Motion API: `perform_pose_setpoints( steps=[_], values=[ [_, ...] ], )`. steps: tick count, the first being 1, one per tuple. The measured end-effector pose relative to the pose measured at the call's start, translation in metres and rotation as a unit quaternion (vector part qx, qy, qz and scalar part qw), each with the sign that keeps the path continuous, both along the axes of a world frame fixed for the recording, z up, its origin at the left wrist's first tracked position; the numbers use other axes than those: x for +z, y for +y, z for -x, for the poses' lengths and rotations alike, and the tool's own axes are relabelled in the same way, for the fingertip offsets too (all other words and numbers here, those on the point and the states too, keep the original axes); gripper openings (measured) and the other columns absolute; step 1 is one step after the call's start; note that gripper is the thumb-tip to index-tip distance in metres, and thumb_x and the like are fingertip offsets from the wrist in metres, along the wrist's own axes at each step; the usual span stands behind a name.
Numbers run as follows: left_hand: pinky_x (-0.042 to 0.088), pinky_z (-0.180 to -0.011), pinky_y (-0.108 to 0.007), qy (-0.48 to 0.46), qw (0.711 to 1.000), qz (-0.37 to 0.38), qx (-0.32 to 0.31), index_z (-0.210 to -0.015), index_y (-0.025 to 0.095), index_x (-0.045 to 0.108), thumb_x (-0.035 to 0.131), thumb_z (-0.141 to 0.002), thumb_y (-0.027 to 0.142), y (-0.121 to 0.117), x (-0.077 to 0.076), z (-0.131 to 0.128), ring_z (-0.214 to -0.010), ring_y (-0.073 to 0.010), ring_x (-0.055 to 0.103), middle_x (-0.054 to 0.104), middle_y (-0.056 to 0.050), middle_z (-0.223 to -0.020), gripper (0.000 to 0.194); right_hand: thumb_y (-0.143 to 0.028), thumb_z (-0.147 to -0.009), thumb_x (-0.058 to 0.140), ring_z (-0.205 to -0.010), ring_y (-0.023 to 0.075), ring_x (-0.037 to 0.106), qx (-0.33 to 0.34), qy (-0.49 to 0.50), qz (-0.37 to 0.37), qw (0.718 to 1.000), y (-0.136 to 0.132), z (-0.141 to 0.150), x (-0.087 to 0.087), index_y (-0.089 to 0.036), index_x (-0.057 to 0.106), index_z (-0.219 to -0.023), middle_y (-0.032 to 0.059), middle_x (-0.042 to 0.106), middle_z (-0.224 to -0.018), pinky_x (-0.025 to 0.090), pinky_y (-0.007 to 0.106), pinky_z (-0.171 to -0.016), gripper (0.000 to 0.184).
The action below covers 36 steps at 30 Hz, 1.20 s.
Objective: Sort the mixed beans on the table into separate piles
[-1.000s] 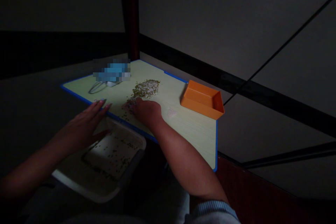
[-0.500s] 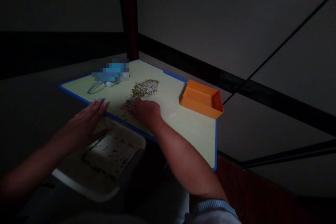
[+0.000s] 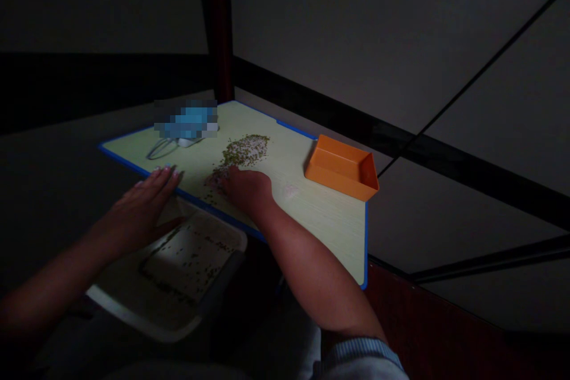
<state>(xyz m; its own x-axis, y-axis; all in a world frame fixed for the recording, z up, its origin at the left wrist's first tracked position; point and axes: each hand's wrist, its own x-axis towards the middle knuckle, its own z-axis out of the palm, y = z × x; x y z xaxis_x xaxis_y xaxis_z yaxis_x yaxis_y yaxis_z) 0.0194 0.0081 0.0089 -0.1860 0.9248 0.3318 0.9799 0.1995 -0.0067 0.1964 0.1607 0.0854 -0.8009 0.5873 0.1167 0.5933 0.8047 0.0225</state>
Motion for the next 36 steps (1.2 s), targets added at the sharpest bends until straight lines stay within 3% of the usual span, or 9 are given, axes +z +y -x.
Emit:
perform_pose_setpoints(
  steps=[18, 36],
  values=[
    [0.026, -0.113, -0.050, -0.008, 1.000, 0.003, 0.007, -0.147, 0.015, 0.000, 0.041, -0.082, 0.054, 0.006, 0.000, 0.001, -0.145, -0.0298, 0.009, 0.008, -0.016, -0.158, 0.086, -0.043, -0.097, 0.027, -0.083, 0.0202, 0.067, -0.003, -0.003, -0.006, 1.000, -0.002, -0.001, 0.003, -0.019, 0.055, -0.111, 0.0105, 0.071, -0.092, 0.045, 0.028, -0.063, 0.040],
    [0.028, -0.112, -0.050, -0.022, 1.000, 0.010, 0.015, -0.146, 0.015, 0.012, 0.043, -0.082, 0.052, 0.012, 0.006, 0.003, -0.145, -0.0313, 0.011, 0.010, -0.019, -0.157, 0.081, -0.045, -0.096, 0.029, -0.082, 0.0204, 0.067, -0.003, -0.006, -0.007, 1.000, -0.005, -0.003, 0.007, -0.018, 0.056, -0.111, 0.0099, 0.071, -0.092, 0.047, 0.028, -0.063, 0.041]
  ],
)
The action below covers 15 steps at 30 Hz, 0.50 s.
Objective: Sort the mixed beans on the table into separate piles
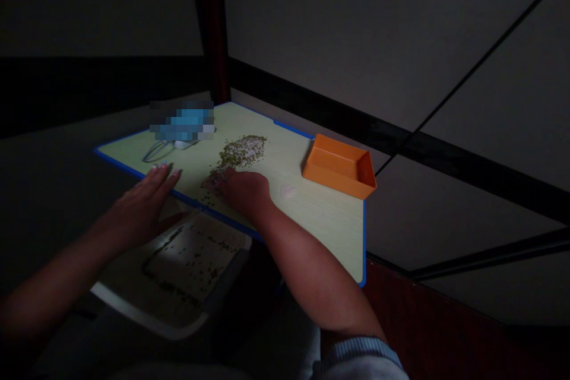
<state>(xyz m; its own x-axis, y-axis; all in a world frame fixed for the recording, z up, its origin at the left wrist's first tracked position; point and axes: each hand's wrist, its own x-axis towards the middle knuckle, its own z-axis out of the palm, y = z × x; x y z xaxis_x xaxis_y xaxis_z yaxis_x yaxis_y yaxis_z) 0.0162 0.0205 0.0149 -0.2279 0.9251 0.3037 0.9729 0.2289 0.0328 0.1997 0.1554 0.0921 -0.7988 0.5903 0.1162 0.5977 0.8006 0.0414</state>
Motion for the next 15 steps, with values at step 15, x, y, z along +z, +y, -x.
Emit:
perform_pose_setpoints(
  steps=[15],
  values=[
    [0.027, -0.113, -0.048, 0.037, 0.999, 0.017, -0.018, -0.147, 0.013, 0.006, 0.043, -0.082, 0.054, -0.0039, 0.0024, 0.0001, -0.144, -0.0316, 0.014, 0.012, -0.020, -0.156, 0.085, -0.044, -0.096, 0.029, -0.081, 0.0212, 0.068, 0.008, 0.013, -0.019, 1.000, 0.0008, -0.0005, -0.0025, -0.019, 0.056, -0.107, 0.0091, 0.072, -0.089, 0.048, 0.029, -0.062, 0.038]
  ],
)
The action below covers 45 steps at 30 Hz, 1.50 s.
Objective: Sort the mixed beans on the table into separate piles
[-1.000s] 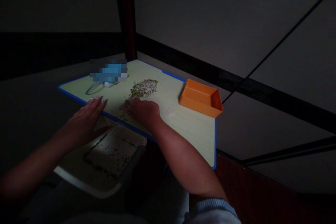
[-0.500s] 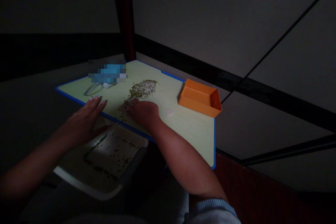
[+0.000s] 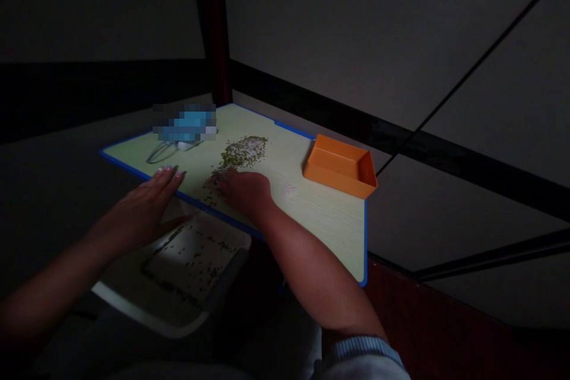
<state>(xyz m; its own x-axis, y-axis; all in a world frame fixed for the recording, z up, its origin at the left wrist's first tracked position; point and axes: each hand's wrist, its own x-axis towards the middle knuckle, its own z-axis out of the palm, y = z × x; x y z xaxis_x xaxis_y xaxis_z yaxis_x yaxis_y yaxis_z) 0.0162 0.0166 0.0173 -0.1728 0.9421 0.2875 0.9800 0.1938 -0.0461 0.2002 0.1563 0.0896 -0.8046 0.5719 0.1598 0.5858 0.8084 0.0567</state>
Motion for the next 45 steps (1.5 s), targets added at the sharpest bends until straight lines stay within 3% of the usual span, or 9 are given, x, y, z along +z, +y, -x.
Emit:
perform_pose_setpoints(
  steps=[8, 13, 31, 45],
  values=[
    [0.025, -0.114, -0.047, -0.004, 1.000, -0.006, -0.019, -0.147, 0.013, 0.006, 0.045, -0.083, 0.049, -0.007, 0.001, -0.011, -0.144, -0.0299, 0.014, 0.009, -0.018, -0.157, 0.083, -0.042, -0.096, 0.030, -0.081, 0.0218, 0.068, 0.000, -0.004, 0.006, 1.000, 0.001, 0.000, 0.000, -0.018, 0.056, -0.108, 0.0106, 0.071, -0.089, 0.048, 0.029, -0.061, 0.036],
    [0.027, -0.113, -0.046, -0.026, 0.999, 0.006, -0.031, -0.147, 0.013, 0.008, 0.049, -0.079, 0.054, -0.004, 0.000, -0.004, -0.144, -0.0298, 0.016, 0.011, -0.017, -0.157, 0.089, -0.042, -0.095, 0.033, -0.080, 0.0221, 0.068, -0.002, 0.014, 0.000, 1.000, 0.001, -0.001, -0.002, -0.020, 0.056, -0.106, 0.0088, 0.072, -0.087, 0.048, 0.029, -0.061, 0.034],
    [0.029, -0.112, -0.048, -0.035, 0.998, 0.037, -0.025, -0.146, 0.015, 0.017, 0.045, -0.080, 0.058, 0.000, 0.007, 0.000, -0.143, -0.0296, 0.018, 0.015, -0.016, -0.156, 0.084, -0.044, -0.095, 0.032, -0.081, 0.0224, 0.067, -0.001, 0.017, -0.002, 1.000, 0.001, -0.005, -0.002, -0.020, 0.058, -0.106, 0.0086, 0.071, -0.087, 0.046, 0.029, -0.063, 0.037],
    [0.028, -0.113, -0.047, -0.035, 0.999, 0.026, -0.027, -0.147, 0.015, 0.011, 0.045, -0.080, 0.057, 0.000, 0.005, 0.000, -0.144, -0.0295, 0.016, 0.011, -0.016, -0.157, 0.087, -0.045, -0.094, 0.033, -0.082, 0.0217, 0.068, -0.015, 0.022, 0.001, 1.000, 0.002, -0.005, -0.002, -0.020, 0.057, -0.107, 0.0090, 0.072, -0.090, 0.047, 0.029, -0.065, 0.037]
  ],
)
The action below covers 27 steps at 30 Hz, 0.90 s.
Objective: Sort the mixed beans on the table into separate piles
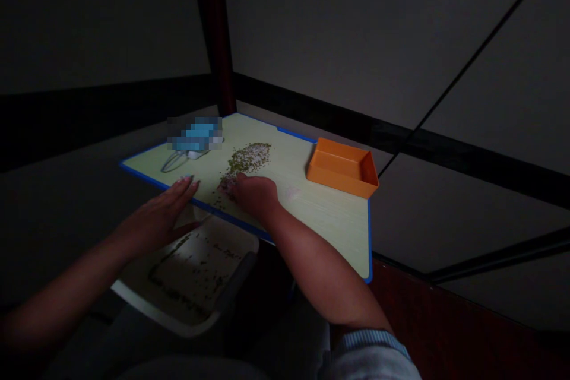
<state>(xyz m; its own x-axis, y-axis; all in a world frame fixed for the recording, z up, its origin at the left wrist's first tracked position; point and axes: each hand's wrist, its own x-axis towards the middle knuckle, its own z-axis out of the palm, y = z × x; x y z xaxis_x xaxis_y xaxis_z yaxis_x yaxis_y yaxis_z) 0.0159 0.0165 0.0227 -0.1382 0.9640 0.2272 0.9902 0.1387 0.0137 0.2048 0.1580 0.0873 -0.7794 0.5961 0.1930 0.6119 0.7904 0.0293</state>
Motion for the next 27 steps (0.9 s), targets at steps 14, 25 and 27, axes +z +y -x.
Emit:
perform_pose_setpoints(
  steps=[14, 25, 27],
  values=[
    [0.028, -0.113, -0.046, 0.013, 0.999, -0.030, 0.025, -0.144, 0.003, 0.011, 0.042, -0.081, 0.055, -0.002, -0.002, -0.007, -0.144, -0.0302, 0.016, 0.018, -0.023, -0.154, 0.088, -0.043, -0.094, 0.034, -0.083, 0.0217, 0.067, -0.002, 0.023, 0.013, 1.000, 0.001, 0.000, -0.004, -0.018, 0.060, -0.106, 0.0102, 0.072, -0.091, 0.044, 0.029, -0.065, 0.038],
    [0.030, -0.111, -0.047, 0.023, 0.999, -0.026, 0.037, -0.146, 0.008, 0.007, 0.044, -0.082, 0.050, -0.010, -0.006, -0.008, -0.144, -0.0309, 0.015, 0.013, -0.021, -0.156, 0.085, -0.047, -0.096, 0.023, -0.087, 0.0235, 0.068, 0.019, 0.017, 0.006, 1.000, -0.003, 0.010, -0.007, -0.019, 0.063, -0.104, 0.0111, 0.072, -0.091, 0.046, 0.030, -0.068, 0.050],
    [0.032, -0.110, -0.048, 0.023, 0.999, -0.031, 0.039, -0.146, 0.008, 0.008, 0.045, -0.081, 0.051, -0.010, -0.006, -0.007, -0.143, -0.0317, 0.017, 0.015, -0.021, -0.155, 0.086, -0.045, -0.097, 0.024, -0.087, 0.0237, 0.068, 0.027, 0.007, -0.001, 1.000, -0.002, 0.012, -0.007, -0.018, 0.062, -0.105, 0.0114, 0.072, -0.092, 0.047, 0.030, -0.067, 0.047]
  ],
)
